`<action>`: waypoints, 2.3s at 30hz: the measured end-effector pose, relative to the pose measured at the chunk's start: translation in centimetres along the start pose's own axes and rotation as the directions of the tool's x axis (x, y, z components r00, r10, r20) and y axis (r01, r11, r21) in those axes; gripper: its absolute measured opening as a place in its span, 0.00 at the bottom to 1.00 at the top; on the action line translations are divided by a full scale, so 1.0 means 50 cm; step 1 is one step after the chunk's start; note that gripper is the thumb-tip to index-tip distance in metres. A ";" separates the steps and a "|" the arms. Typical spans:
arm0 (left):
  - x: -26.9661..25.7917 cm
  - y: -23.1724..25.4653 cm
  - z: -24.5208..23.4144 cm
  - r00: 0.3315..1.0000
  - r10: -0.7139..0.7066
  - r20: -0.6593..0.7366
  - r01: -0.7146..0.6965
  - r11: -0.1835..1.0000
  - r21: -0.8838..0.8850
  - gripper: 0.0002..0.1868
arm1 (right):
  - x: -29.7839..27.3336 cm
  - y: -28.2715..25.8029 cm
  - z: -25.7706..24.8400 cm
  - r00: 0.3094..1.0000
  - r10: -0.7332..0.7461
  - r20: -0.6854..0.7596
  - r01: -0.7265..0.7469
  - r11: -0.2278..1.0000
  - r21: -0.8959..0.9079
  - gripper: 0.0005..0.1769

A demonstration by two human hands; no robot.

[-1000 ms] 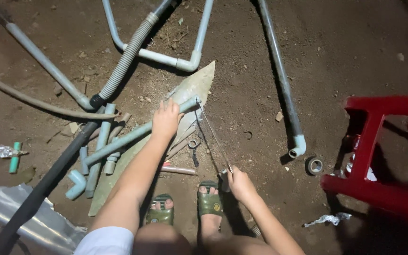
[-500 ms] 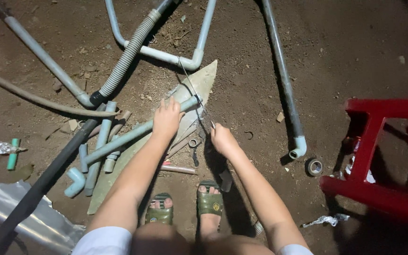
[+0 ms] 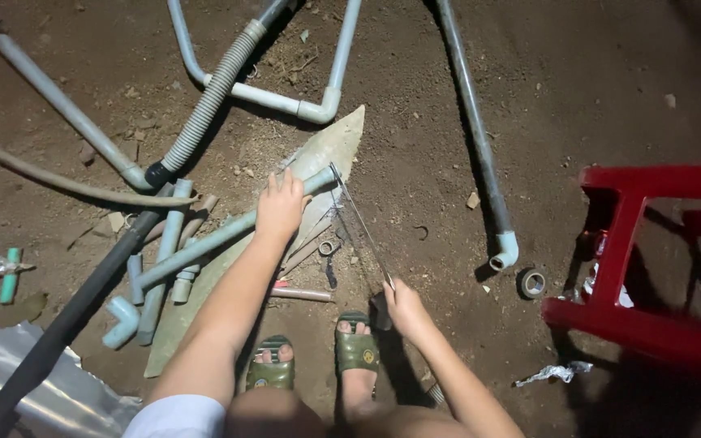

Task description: The person cuts a grey PVC pipe with a hacksaw, then assembles a pipe system by connecting various PVC pipes and fittings. They use a pipe cutter to trim a section and join the pieces together on the ground.

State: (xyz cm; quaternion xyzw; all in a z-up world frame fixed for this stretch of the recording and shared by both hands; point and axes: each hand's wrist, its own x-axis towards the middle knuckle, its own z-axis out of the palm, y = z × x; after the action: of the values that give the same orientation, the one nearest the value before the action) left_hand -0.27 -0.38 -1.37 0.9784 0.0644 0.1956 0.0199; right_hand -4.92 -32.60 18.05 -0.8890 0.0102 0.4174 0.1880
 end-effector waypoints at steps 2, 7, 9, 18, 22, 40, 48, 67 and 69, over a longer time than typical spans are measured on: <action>-0.001 0.001 0.003 1.000 0.000 0.000 0.000 1.000 0.004 0.30 | -0.014 0.013 0.001 1.000 0.027 0.006 -0.027 1.000 -0.006 0.24; 0.000 0.005 -0.003 1.000 -0.006 0.007 0.006 1.000 0.021 0.32 | 0.056 -0.042 -0.009 0.998 -0.061 -0.010 0.061 0.998 0.029 0.22; 0.003 0.003 -0.008 1.000 -0.021 0.016 0.021 0.999 0.032 0.31 | 0.142 -0.080 -0.007 0.992 -0.119 -0.034 0.119 0.993 0.009 0.22; 0.010 0.010 -0.023 0.997 -0.037 0.071 0.034 0.999 0.035 0.31 | 0.219 -0.124 -0.001 0.976 -0.199 -0.088 0.188 0.975 -0.120 0.20; 0.011 0.011 -0.021 0.997 -0.029 0.068 0.027 0.999 0.037 0.30 | 0.129 -0.037 0.025 0.992 -0.111 -0.065 0.109 0.993 -0.042 0.21; 0.002 0.013 -0.008 0.997 -0.032 0.064 0.028 0.998 0.053 0.29 | 0.260 -0.152 -0.010 0.977 -0.199 -0.079 0.192 0.977 -0.091 0.22; 0.014 0.008 -0.037 0.995 -0.016 0.096 0.013 0.999 0.033 0.29 | 0.185 -0.073 0.014 0.987 -0.142 -0.073 0.134 0.985 -0.108 0.22; 0.007 0.008 -0.020 0.999 0.033 -0.005 -0.032 0.996 0.080 0.33 | 0.320 -0.152 0.003 0.970 -0.237 -0.051 0.235 0.971 -0.041 0.24; 0.010 0.003 -0.004 0.999 0.018 0.043 -0.020 0.999 0.042 0.32 | 0.285 -0.138 -0.012 0.974 -0.219 -0.049 0.219 0.976 -0.009 0.23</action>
State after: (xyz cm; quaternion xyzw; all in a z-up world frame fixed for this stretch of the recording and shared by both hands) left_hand 0.10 -0.48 -0.97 0.9831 0.0589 0.1733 -0.0015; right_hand 6.02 -24.40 10.01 -0.8951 -0.0840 0.3721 0.2309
